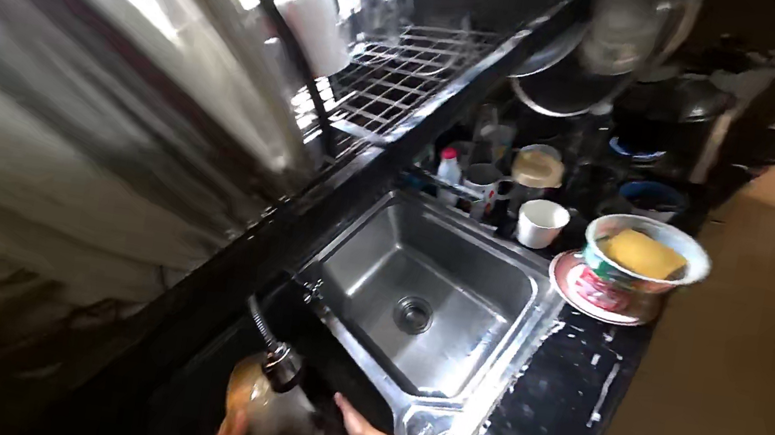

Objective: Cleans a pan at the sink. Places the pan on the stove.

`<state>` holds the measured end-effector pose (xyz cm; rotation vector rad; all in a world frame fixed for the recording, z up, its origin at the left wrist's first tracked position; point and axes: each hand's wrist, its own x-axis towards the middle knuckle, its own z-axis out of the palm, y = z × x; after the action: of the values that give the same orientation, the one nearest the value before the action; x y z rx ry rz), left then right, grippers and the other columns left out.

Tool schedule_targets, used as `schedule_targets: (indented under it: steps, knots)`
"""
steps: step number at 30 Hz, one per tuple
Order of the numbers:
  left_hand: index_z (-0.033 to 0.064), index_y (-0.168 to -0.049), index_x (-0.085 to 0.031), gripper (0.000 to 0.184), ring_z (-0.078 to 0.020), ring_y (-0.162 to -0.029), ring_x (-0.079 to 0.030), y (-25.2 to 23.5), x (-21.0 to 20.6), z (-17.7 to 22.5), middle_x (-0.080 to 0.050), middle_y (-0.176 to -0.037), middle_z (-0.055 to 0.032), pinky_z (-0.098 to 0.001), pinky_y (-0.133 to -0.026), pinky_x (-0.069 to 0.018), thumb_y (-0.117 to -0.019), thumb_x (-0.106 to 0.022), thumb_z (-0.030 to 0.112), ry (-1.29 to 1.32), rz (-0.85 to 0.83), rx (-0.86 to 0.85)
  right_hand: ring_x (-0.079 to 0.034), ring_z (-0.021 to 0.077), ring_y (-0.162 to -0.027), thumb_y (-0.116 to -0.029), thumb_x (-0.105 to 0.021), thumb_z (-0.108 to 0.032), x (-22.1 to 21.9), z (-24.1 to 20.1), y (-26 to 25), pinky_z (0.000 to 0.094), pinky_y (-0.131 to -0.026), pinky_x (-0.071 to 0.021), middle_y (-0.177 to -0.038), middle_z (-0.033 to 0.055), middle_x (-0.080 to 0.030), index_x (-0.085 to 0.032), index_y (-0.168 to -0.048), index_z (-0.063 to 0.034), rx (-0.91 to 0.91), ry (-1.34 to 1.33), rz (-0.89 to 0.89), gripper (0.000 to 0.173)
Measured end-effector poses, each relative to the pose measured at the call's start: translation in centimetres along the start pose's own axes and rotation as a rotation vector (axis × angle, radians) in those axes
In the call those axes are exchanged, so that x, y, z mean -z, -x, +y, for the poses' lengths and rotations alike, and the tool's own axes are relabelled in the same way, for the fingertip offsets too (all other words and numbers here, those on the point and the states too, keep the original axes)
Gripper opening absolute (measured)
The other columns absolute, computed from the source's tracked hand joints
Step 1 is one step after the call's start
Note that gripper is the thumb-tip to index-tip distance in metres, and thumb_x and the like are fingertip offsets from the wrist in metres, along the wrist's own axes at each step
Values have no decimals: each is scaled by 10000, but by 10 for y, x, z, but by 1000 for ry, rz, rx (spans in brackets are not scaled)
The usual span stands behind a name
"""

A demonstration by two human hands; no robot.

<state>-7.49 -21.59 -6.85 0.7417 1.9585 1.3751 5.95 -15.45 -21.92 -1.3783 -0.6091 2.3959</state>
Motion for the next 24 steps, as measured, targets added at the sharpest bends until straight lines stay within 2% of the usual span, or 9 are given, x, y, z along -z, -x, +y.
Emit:
schedule_targets:
  steps: [4, 8, 11, 14, 16, 18, 20, 21, 24]
  knots:
    - [-88, -1239, -593, 309, -135, -886, -642, -5, -28, 2, -664, -1031, -156, -342, -830, -558, -1077, -484, 151, -5, 54, -1, -465, 422, -1384, -1093, -176, -570, 1, -4, 29, 634, -1100, -381, -1505, 285, -462, -416, -1521, -6, -49, 238, 65, 747]
    - [-103, -1125, -624, 210, -146, -791, -624, -1, -53, 10, -652, -905, -146, -330, -758, -546, -1032, -560, 74, -99, -11, 13, -347, 375, -1490, -1113, -374, -303, 7, -18, 67, 514, -1216, -287, -1604, 275, -335, -325, -1561, 36, 357, 417, -31, 564]
    - [-114, -1050, -629, 203, -202, -779, -628, 0, -69, 2, -647, -864, -169, -388, -756, -546, -1009, -584, 80, -184, -97, -10, -309, 385, -1510, -904, -708, -444, 13, -15, 85, 513, -1217, -319, -1647, 291, -213, -105, -1634, -15, 585, 677, -95, 1040]
    - [-101, -1121, -641, 288, -321, -979, -662, 6, -87, 10, -677, -1032, -245, -493, -911, -527, -1023, -592, 165, -340, -141, 76, -427, 432, -1422, -709, -885, -345, 5, -18, 98, 544, -1111, -447, -1649, 293, -167, 100, -1637, -93, 492, 920, 35, 1377]
    - [-100, -1173, -626, 323, -332, -1046, -642, 6, -92, 14, -663, -1094, -257, -501, -958, -501, -1045, -557, 190, -343, -188, 98, -508, 451, -1342, -742, -854, -267, 4, -23, 100, 575, -1052, -485, -1626, 291, -236, 82, -1643, -113, 459, 941, 114, 1309]
    - [-73, -1182, -631, 338, -268, -978, -636, 1, -92, 23, -662, -1054, -211, -449, -909, -513, -1074, -518, 227, -277, -259, 137, -496, 453, -1358, -772, -788, -206, 10, -32, 99, 590, -1075, -458, -1616, 298, -273, 49, -1646, -100, 476, 851, 101, 1214]
    - [-1, -1081, -649, 342, -117, -664, -642, -7, -90, 28, -669, -798, -68, -279, -627, -555, -1101, -468, 288, -169, -343, 215, -511, 379, -1360, -768, -713, -142, 17, -39, 99, 538, -1081, -464, -1570, 281, -372, 30, -1644, -94, 451, 666, 45, 1150]
    - [15, -1009, -630, 365, -88, -561, -618, -12, -87, 31, -661, -705, -34, -233, -529, -521, -1114, -429, 300, -63, -415, 267, -579, 342, -1269, -759, -678, -122, 20, -41, 100, 510, -994, -519, -1514, 281, -434, 20, -1644, -107, 410, 547, 24, 1128]
    - [62, -961, -573, 266, -31, -519, -502, -27, -80, 27, -544, -680, 37, -175, -478, -437, -1108, -423, 227, 49, -541, 233, -664, 271, -970, -803, -605, -41, 23, -43, 114, 439, -721, -584, -1349, 229, -523, -23, -1636, -180, 210, 215, -30, 1026]
